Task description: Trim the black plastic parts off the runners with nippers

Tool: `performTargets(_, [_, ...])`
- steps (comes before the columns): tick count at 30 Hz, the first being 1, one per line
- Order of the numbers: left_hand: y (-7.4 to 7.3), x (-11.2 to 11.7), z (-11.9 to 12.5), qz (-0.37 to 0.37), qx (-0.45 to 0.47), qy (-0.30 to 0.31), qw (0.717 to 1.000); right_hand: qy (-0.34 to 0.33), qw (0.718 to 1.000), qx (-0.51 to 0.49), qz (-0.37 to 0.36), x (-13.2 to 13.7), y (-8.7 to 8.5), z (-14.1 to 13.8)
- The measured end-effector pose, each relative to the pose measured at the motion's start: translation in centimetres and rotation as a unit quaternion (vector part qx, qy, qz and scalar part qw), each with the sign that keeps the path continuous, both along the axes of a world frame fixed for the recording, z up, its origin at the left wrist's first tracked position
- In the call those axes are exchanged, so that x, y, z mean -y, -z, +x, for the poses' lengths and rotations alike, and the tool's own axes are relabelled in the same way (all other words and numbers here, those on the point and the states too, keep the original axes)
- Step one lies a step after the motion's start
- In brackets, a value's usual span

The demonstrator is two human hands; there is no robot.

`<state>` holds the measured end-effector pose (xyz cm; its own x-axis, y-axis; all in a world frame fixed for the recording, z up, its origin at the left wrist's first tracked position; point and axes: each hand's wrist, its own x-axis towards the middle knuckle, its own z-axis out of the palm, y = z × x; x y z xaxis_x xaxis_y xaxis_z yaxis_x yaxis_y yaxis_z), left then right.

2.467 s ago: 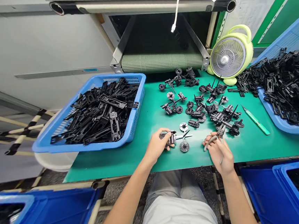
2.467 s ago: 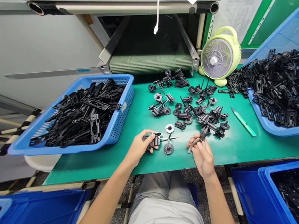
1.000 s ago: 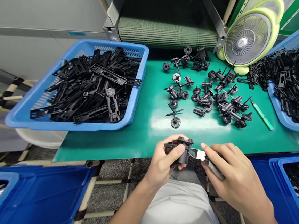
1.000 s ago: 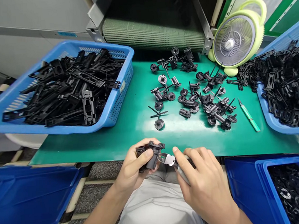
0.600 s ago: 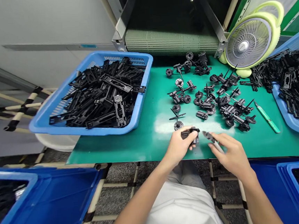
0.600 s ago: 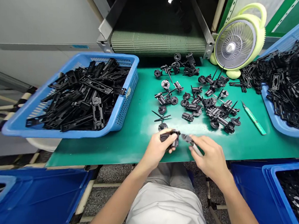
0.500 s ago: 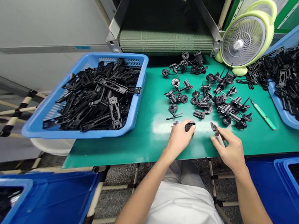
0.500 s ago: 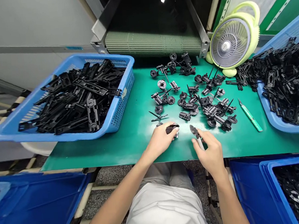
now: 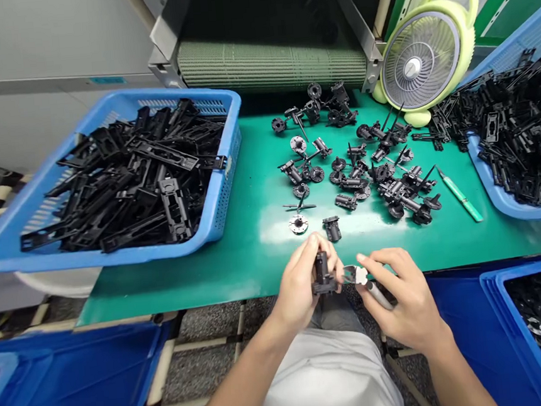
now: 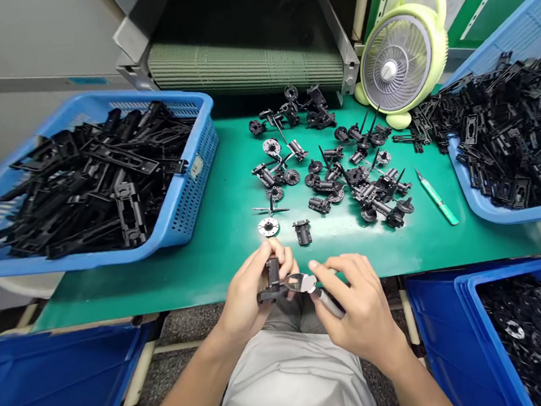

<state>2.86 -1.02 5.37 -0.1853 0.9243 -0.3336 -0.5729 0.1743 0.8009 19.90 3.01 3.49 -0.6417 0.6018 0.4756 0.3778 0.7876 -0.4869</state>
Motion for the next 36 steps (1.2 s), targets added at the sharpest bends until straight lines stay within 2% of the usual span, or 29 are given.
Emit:
performTargets(3, [-1.1,0.5,0.5,-0.010,0.043,0.019,0.999,-0.031,0.999,0.033,0.025,0.6,-1.1,-0.3])
performTargets(7, [-1.5,1.1,0.5,-0.030,0.069,0.037,0.996,-0.037,0.996,0.071,0.039,1.1,-2.0,-0.3])
performTargets(14, [-1.4,1.6,0.4,-0.065,0.055,0.023,0.996,-0.031,0.991,0.110,0.065,1.7,-3.0,-0.1])
performTargets(22, [-1.5,1.6,0.5,-0.071,0.045,0.014,0.996,-0.032,0.983,0.171,0.058,2.1,-3.7,0.1])
performTargets(27, [-1.1,1.5,0.6,-0.074,0.026,0.017,0.997,-0.030,0.973,0.215,0.081,2.1,-4.1,0.2])
performTargets(30, [-0.6,1.1,0.9,-0.069,0.013,0.013,0.997,-0.034,0.970,0.225,0.088,1.5,-3.8,0.3])
performTargets(32, [0.0,0.7,0.9,-0.054,-0.009,0.013,0.998,-0.037,0.977,0.200,0.066,0.9,-3.0,0.3])
performTargets(34, [0.7,0.1,0.7,-0.028,-0.057,0.005,0.998,-0.032,0.993,0.114,-0.005,0.0,-1.6,0.4])
performTargets(36, [1.5,-0.5,0.2,-0.007,-0.126,-0.013,0.992,0.015,0.994,-0.012,-0.109,-1.2,0.2,0.6])
